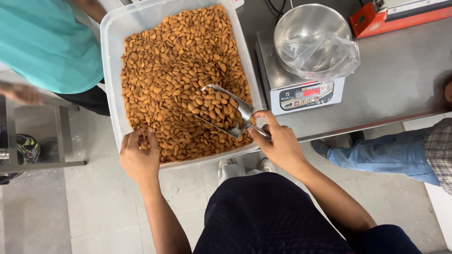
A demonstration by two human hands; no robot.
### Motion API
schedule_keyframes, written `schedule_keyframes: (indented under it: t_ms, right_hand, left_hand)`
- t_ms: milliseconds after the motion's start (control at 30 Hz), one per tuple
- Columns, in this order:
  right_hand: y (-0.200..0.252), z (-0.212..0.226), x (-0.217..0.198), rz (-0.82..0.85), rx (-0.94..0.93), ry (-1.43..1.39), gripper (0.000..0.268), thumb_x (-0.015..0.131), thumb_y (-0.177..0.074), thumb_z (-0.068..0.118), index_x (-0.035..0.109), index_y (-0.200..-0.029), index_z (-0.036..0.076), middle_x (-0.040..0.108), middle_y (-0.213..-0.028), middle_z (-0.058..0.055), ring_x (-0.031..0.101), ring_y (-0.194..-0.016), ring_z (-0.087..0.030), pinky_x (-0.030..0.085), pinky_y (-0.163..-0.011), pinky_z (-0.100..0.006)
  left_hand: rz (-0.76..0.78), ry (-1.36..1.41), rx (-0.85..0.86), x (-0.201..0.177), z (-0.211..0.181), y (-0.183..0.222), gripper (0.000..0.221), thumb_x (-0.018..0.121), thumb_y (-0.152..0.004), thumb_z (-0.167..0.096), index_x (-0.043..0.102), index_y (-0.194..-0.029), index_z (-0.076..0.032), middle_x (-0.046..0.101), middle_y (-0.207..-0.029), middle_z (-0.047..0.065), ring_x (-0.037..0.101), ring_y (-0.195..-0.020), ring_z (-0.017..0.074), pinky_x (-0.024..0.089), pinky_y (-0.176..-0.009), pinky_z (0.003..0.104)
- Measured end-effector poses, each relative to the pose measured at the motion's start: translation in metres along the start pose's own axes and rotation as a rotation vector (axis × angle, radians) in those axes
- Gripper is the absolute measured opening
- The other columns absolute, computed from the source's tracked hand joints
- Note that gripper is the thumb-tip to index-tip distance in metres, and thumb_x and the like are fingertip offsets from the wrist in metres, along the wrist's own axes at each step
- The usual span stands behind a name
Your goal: The person scoops almonds from a large plastic bin and places them into a small plastic bag on a digital scale, weighing and adjusting the amount by adding or removing individual almonds by hand.
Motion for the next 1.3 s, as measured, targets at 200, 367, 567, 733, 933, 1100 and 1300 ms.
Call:
schedule_keyframes:
  t_ms: [200, 367, 567, 733, 933, 1100, 1300]
  right_hand:
    - [-0.001, -0.006, 0.0, 0.008, 0.019, 0.047, 0.032, 0.067, -0.097, 0.031, 0.055, -0.123, 0.017, 0.056, -0.052, -0.012, 0.056, -0.044, -0.031, 0.041, -0.05, -0.043]
    - [0.003, -0.009, -0.004, -0.012, -0.009, 0.007, 0.032, 0.068, -0.095, 0.03, 0.056, -0.121, 0.016, 0.061, -0.055, -0.008, 0.059, -0.044, -0.027, 0.043, -0.049, -0.04]
    - [0.018, -0.011, -0.026, -0.054, -0.012, -0.038, 0.031, 0.069, -0.095, 0.029, 0.057, -0.12, 0.015, 0.064, -0.058, -0.006, 0.061, -0.047, -0.02, 0.046, -0.05, -0.036]
    - [0.039, -0.025, -0.06, -0.084, 0.011, -0.056, 0.032, 0.068, -0.095, 0.029, 0.057, -0.12, 0.013, 0.067, -0.059, -0.003, 0.066, -0.052, -0.01, 0.048, -0.051, -0.029]
    - [0.077, -0.06, -0.115, -0.176, -0.006, -0.121, 0.033, 0.069, -0.096, 0.022, 0.056, -0.124, 0.01, 0.065, -0.064, -0.002, 0.059, -0.06, -0.005, 0.045, -0.052, -0.024]
    - [0.106, -0.071, -0.17, -0.278, 0.187, 0.021, 0.034, 0.067, -0.095, 0.022, 0.059, -0.126, 0.009, 0.066, -0.063, -0.005, 0.057, -0.055, -0.009, 0.04, -0.049, -0.026]
    - [0.104, -0.092, -0.2, -0.34, 0.279, 0.071, 0.037, 0.068, -0.1, 0.026, 0.059, -0.13, 0.006, 0.064, -0.068, -0.006, 0.048, -0.056, -0.009, 0.034, -0.05, -0.027]
  left_hand:
    - [0.026, -0.022, -0.017, 0.001, 0.0, -0.002, 0.02, 0.08, -0.094, -0.019, 0.078, -0.103, -0.001, 0.075, -0.101, 0.011, 0.074, -0.073, 0.0221, 0.056, -0.063, 0.034]
    - [0.003, 0.019, 0.031, -0.002, -0.001, -0.001, 0.019, 0.079, -0.094, -0.016, 0.077, -0.104, -0.001, 0.075, -0.101, 0.011, 0.075, -0.079, 0.0226, 0.056, -0.066, 0.034]
    - [0.011, 0.077, 0.038, 0.003, -0.005, 0.001, 0.013, 0.077, -0.094, -0.009, 0.077, -0.106, -0.002, 0.075, -0.099, 0.01, 0.072, -0.077, 0.0229, 0.054, -0.065, 0.035]
    - [-0.009, 0.14, 0.102, 0.022, -0.041, 0.006, 0.014, 0.077, -0.093, -0.004, 0.077, -0.107, -0.004, 0.076, -0.099, 0.009, 0.073, -0.082, 0.0216, 0.056, -0.07, 0.034]
    - [0.144, 0.408, 0.269, 0.073, -0.132, 0.013, 0.02, 0.07, -0.094, 0.001, 0.075, -0.113, -0.003, 0.076, -0.108, 0.014, 0.075, -0.09, 0.0228, 0.062, -0.077, 0.03]
    - [0.282, 0.602, 0.325, 0.082, -0.22, 0.008, 0.02, 0.074, -0.089, -0.004, 0.074, -0.109, -0.004, 0.077, -0.105, 0.013, 0.077, -0.088, 0.0231, 0.062, -0.078, 0.033]
    - [0.319, 0.611, 0.487, 0.122, -0.29, 0.013, 0.026, 0.078, -0.085, -0.016, 0.071, -0.107, -0.002, 0.074, -0.101, 0.016, 0.073, -0.09, 0.0337, 0.058, -0.077, 0.042]
Point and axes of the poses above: each hand's wrist, its own y-axis away from the middle knuckle, its own x-axis out of the palm, z = x × y, the point moved 6 cm from there along -y, towards the middle knuckle
